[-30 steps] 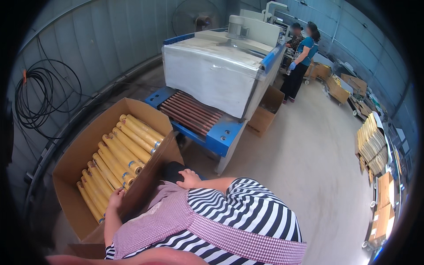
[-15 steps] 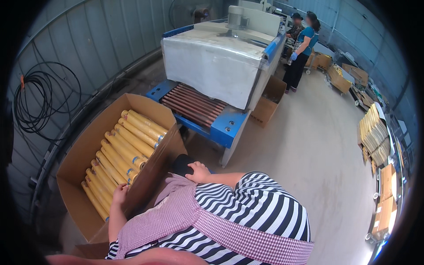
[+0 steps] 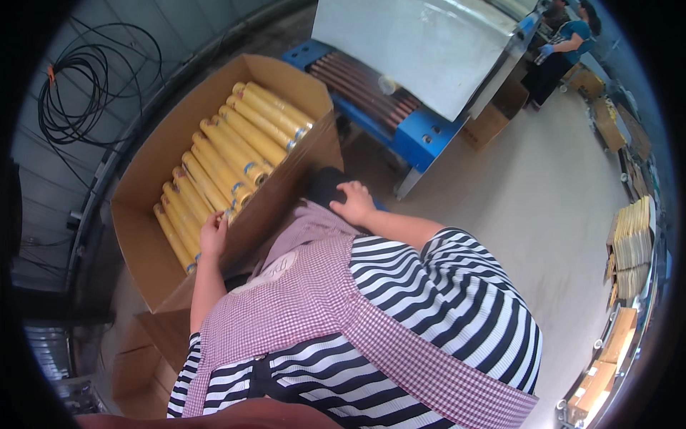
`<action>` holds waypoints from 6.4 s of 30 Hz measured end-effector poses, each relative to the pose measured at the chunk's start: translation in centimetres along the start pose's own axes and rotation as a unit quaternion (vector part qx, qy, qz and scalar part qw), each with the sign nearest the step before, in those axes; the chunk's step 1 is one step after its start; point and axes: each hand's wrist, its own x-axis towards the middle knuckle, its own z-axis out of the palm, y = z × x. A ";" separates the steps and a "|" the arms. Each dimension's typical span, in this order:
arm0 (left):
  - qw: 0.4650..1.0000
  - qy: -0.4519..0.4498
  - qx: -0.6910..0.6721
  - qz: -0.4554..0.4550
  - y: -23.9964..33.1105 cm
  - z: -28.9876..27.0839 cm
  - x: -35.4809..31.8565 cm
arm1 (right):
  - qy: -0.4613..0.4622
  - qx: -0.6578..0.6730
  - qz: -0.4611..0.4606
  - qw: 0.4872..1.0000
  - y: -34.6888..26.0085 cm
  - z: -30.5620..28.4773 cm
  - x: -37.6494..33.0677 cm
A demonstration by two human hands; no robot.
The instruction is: The person picks up yellow plastic rolls from a conveyor belt, wipes the surface of each roll with a cloth, and stacks them inside a large cardboard box.
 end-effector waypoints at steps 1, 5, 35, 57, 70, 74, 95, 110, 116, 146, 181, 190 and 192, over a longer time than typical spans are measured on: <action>1.000 0.004 0.000 -0.010 -0.6 -0.2 -0.3 | 0.003 0.004 -0.001 1.000 -0.1 0.2 0.0; 0.999 0.003 -0.028 -0.023 -1.8 0.7 -0.3 | 0.030 0.068 0.026 0.997 1.6 0.5 0.5; 0.999 0.016 0.025 -0.014 1.0 -0.7 0.3 | 0.104 0.777 0.177 0.595 -5.2 -7.5 13.1; 0.709 0.154 -0.686 0.044 7.2 -7.0 7.5 | -0.520 0.714 0.117 0.454 -2.1 -11.0 -2.8; 0.806 0.172 -0.566 0.014 5.6 -10.2 -1.4 | -0.186 0.672 0.371 0.613 -1.6 -7.9 -9.2; 0.640 0.165 -0.750 0.015 6.6 -10.4 -0.1 | -0.276 0.648 0.227 0.673 -5.3 -11.3 -8.0; 0.795 0.004 -0.520 -0.314 -3.5 -1.6 13.3 | -0.030 0.693 0.233 0.681 1.9 -10.2 8.5; 0.963 -0.019 -0.229 -0.140 -3.7 -3.9 4.1 | 0.159 0.752 0.146 0.623 -0.2 -4.7 20.5; 0.962 -0.118 -0.246 0.017 6.2 -6.4 1.8 | -0.044 0.751 0.071 0.655 -10.5 -5.8 8.9; 0.745 0.333 -0.573 0.083 5.2 -11.5 -10.5 | 0.046 0.577 0.219 0.785 -3.0 -5.0 1.9; 0.895 -0.045 -0.422 -0.140 13.5 -3.4 16.5 | -0.304 0.648 0.086 0.693 -19.2 -5.4 12.7; 0.969 0.008 0.088 -0.230 0.9 -7.4 -1.2 | -0.291 0.498 0.206 0.790 -10.6 -2.4 9.2; 0.950 0.074 0.173 -0.250 -1.4 -9.4 -4.8 | -0.253 0.447 0.206 0.833 -7.1 -1.6 7.7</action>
